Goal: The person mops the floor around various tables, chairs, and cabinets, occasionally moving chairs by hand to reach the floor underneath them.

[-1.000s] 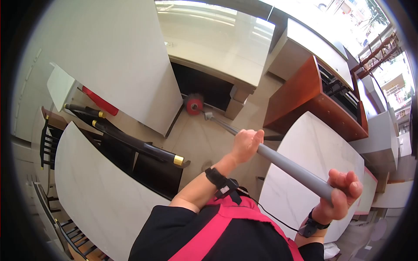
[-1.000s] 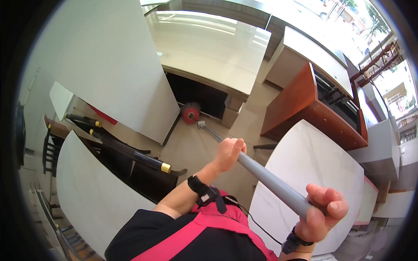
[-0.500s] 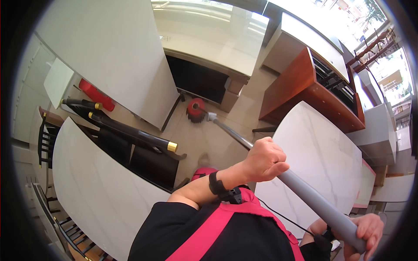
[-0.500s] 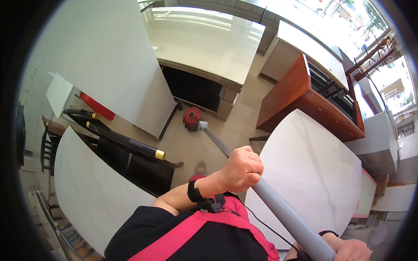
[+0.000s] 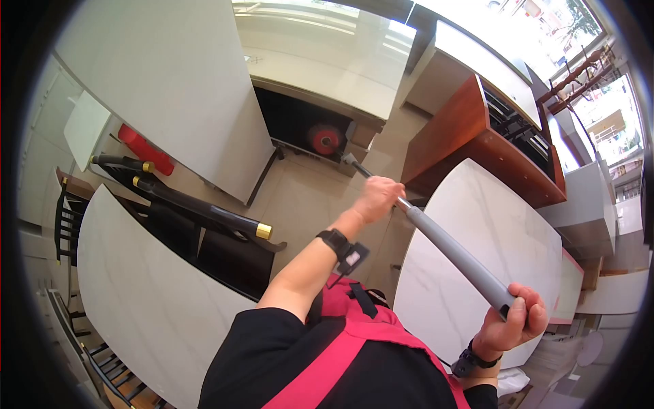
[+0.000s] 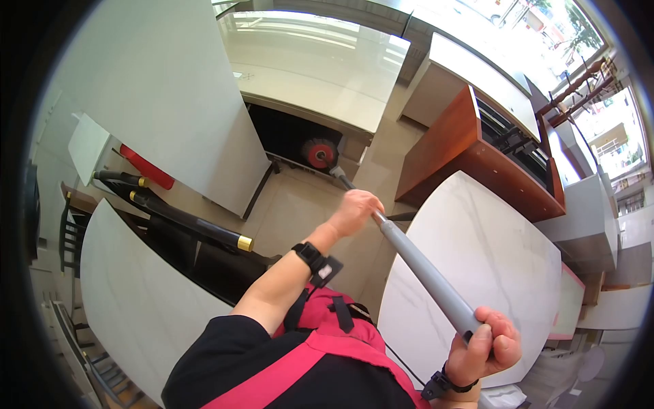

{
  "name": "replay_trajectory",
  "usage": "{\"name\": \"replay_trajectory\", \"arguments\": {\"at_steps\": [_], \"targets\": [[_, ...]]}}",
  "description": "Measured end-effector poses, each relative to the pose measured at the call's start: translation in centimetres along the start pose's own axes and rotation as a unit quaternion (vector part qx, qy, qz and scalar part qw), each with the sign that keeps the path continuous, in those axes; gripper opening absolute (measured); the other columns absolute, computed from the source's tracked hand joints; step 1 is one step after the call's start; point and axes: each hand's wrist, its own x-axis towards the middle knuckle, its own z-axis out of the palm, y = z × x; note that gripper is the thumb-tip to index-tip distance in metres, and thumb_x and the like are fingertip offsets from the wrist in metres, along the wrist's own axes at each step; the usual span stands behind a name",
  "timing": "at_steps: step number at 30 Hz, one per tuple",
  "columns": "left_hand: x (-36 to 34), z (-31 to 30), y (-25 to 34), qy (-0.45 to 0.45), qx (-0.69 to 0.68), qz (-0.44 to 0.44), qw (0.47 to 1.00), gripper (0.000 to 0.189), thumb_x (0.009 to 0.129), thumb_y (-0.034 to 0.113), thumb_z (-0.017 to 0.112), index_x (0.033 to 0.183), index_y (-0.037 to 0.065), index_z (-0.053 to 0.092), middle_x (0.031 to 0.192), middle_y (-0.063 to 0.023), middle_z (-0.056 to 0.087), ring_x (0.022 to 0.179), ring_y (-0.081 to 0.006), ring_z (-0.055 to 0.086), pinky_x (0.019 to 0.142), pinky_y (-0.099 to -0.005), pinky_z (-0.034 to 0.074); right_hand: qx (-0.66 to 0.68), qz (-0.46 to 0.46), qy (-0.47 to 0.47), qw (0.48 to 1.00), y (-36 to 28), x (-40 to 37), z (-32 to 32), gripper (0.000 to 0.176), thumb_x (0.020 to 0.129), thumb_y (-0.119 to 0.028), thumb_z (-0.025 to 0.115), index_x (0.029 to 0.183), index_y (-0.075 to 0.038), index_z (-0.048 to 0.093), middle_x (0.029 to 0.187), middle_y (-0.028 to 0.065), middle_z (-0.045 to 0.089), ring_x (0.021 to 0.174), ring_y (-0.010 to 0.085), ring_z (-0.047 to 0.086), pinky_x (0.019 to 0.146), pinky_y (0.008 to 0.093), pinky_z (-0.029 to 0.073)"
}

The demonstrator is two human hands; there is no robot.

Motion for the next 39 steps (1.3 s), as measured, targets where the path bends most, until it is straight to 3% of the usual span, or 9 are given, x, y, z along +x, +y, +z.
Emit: {"name": "replay_trajectory", "arguments": {"at_steps": [5, 8, 10, 13, 17, 30, 32, 36, 39], "targets": [[-2.0, 0.6, -2.4, 0.011, 0.025, -0.115, 0.993, 0.064, 0.095, 0.049, 0.03, 0.059, 0.003, 0.055, 0.061, -0.0116, 0.051, 0.066, -0.0262, 0.051, 0.063, -0.0358, 0.04, -0.122, -0.081, 0.021, 0.989, -1.2, -0.8, -0.7, 0.025, 0.072, 0.002, 0.046, 0.096, -0.005, 0.045, 0.075, 0.0131, 0.052, 0.06, 0.0248, 0.052, 0.056, 0.0375, 0.047], [-2.6, 0.7, -0.2, -0.011, 0.034, -0.107, 0.994, 0.066, 0.095, 0.05, 0.03, 0.058, 0.003, 0.055, 0.058, -0.0125, 0.05, 0.063, -0.0272, 0.051, 0.061, -0.0369, 0.039, -0.134, -0.155, 0.059, 0.977, -1.2, -1.1, -4.0, 0.022, 0.08, 0.003, 0.052, 0.102, 0.001, 0.053, 0.103, 0.0159, 0.055, 0.078, 0.0235, 0.057, 0.066, 0.0369, 0.048], [-2.9, 0.8, 1.0, -0.031, 0.048, -0.114, 0.992, 0.066, 0.094, 0.05, 0.03, 0.055, 0.004, 0.056, 0.056, -0.0122, 0.054, 0.062, -0.0299, 0.054, 0.064, -0.0387, 0.041, -0.412, -0.301, 0.103, 0.853, -1.7, 0.4, -2.9, 0.019, 0.081, 0.002, 0.056, 0.1, 0.003, 0.056, 0.11, 0.0156, 0.053, 0.082, 0.0253, 0.059, 0.061, 0.0345, 0.049], [-3.8, 1.7, 2.8, -0.042, 0.042, -0.139, 0.989, 0.068, 0.094, 0.052, 0.028, 0.054, 0.004, 0.057, 0.055, -0.0136, 0.056, 0.061, -0.0327, 0.056, 0.062, -0.0403, 0.042, -0.464, -0.346, 0.104, 0.809, -3.3, 1.9, -3.6, 0.017, 0.08, -0.001, 0.065, 0.093, 0.008, 0.058, 0.118, 0.0157, 0.05, 0.085, 0.0274, 0.062, 0.054, 0.0305, 0.049], [-4.6, 3.0, 6.1, -0.102, 0.008, -0.187, 0.977, 0.072, 0.093, 0.055, 0.026, 0.055, 0.003, 0.057, 0.055, -0.0164, 0.056, 0.058, -0.0353, 0.056, 0.057, -0.0403, 0.043, -0.326, -0.344, 0.06, 0.879, -4.4, 3.9, -4.8, 0.021, 0.079, 0.002, 0.067, 0.095, 0.01, 0.056, 0.117, 0.0189, 0.052, 0.079, 0.0265, 0.061, 0.054, 0.0309, 0.05], [-4.9, 11.4, 9.6, -0.178, -0.043, -0.095, 0.979, 0.064, 0.095, 0.045, 0.033, 0.051, 0.002, 0.05, 0.049, -0.0148, 0.047, 0.05, -0.0338, 0.047, 0.052, -0.0412, 0.038, -0.373, -0.48, 0.098, 0.788, -7.6, 5.2, -13.5, 0.008, 0.083, -0.002, 0.057, 0.083, -0.008, 0.052, 0.097, 0.0093, 0.056, 0.047, 0.0098, 0.037, 0.054, 0.0224, 0.036], [-3.9, 12.0, 8.3, -0.174, -0.045, -0.046, 0.983, 0.059, 0.095, 0.042, 0.036, 0.054, 0.002, 0.051, 0.051, -0.0136, 0.049, 0.051, -0.0325, 0.048, 0.052, -0.0405, 0.038, 0.108, -0.242, 0.199, 0.944, -8.9, 3.6, -7.5, 0.013, 0.079, -0.002, 0.056, 0.073, -0.007, 0.046, 0.083, 0.0127, 0.059, 0.049, 0.0191, 0.051, 0.052, 0.0283, 0.041], [-1.6, 12.3, 2.8, -0.194, -0.026, -0.002, 0.981, 0.042, 0.095, 0.027, 0.04, 0.065, 0.004, 0.059, 0.061, -0.0096, 0.057, 0.059, -0.0255, 0.055, 0.058, -0.0349, 0.043, -0.282, -0.154, -0.153, 0.935, -6.0, 0.5, -11.4, 0.027, 0.085, -0.013, 0.048, 0.11, -0.004, 0.042, 0.098, 0.0131, 0.051, 0.076, 0.0231, 0.051, 0.063, 0.0341, 0.042], [0.3, 10.8, -0.8, -0.211, 0.127, 0.013, 0.969, 0.032, 0.093, 0.022, 0.044, 0.076, 0.003, 0.064, 0.078, -0.0084, 0.062, 0.077, -0.0239, 0.058, 0.072, -0.0344, 0.046, -0.071, -0.025, -0.112, 0.991, 2.5, -2.0, -5.9, 0.041, 0.069, 0.006, 0.048, 0.107, -0.007, 0.045, 0.076, 0.0112, 0.052, 0.065, 0.026, 0.056, 0.074, 0.0447, 0.052]]}}
